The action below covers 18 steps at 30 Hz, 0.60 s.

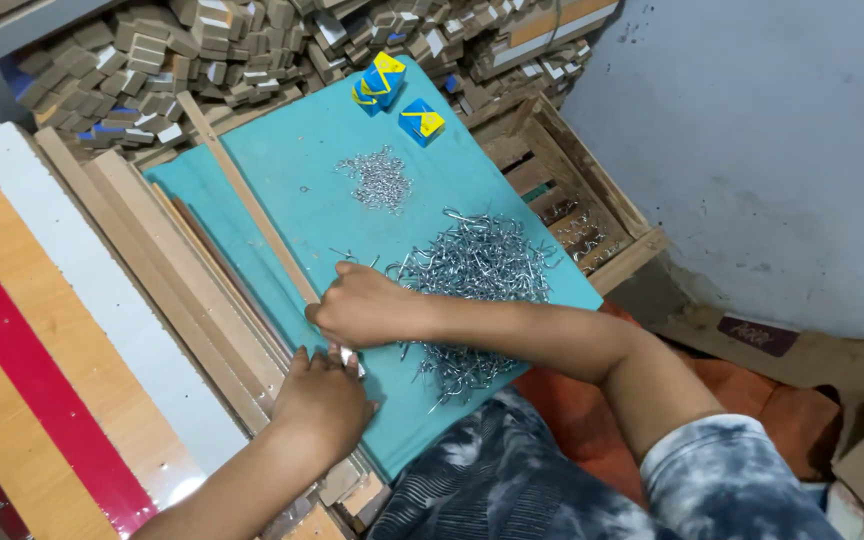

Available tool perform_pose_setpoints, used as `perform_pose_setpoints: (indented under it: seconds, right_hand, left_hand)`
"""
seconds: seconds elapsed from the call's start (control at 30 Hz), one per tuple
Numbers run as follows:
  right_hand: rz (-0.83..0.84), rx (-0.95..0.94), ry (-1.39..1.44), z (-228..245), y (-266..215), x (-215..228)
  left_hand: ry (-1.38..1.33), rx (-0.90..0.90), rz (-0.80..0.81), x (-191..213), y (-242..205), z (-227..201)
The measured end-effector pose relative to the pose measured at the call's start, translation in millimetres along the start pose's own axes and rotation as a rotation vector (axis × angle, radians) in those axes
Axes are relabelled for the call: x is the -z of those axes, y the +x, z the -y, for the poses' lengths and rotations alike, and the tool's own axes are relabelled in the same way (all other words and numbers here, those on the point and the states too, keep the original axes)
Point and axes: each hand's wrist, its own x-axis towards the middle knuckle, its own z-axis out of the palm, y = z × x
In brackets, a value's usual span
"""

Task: The person repeatedly picks up metal hooks and inserts them into pre-drilled holes along the edges of thin wooden strips. After completing a strip, they place it into a wooden crate and then select another strip to continue the process.

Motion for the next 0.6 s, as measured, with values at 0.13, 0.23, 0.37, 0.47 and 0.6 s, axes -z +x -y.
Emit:
perform_pose_setpoints:
  seconds: [0.13, 0.23, 0.37, 0.47, 0.6]
  right_hand:
    - [0.346, -0.559, 0.281, 31, 15, 28]
    - [0.337, -0.738, 0.426, 40, 11, 16]
    - [0.074, -0.474, 0.047, 31, -1, -21]
    - [0.145, -0.272, 0.026, 10, 1, -13]
    - [-0.055, 0.041, -0.170, -13, 10, -19]
  left_hand:
    - [-0.040, 0.007, -0.039, -6, 8, 1]
    - [-0.020, -0.030, -0.002, -6, 2, 3]
    - [-0.023, -0.012, -0.101, -22, 11, 4]
    - [-0.012, -0.009, -0.148, -30, 15, 4]
    - [0.059, -0.006, -0.055, -14, 5, 6]
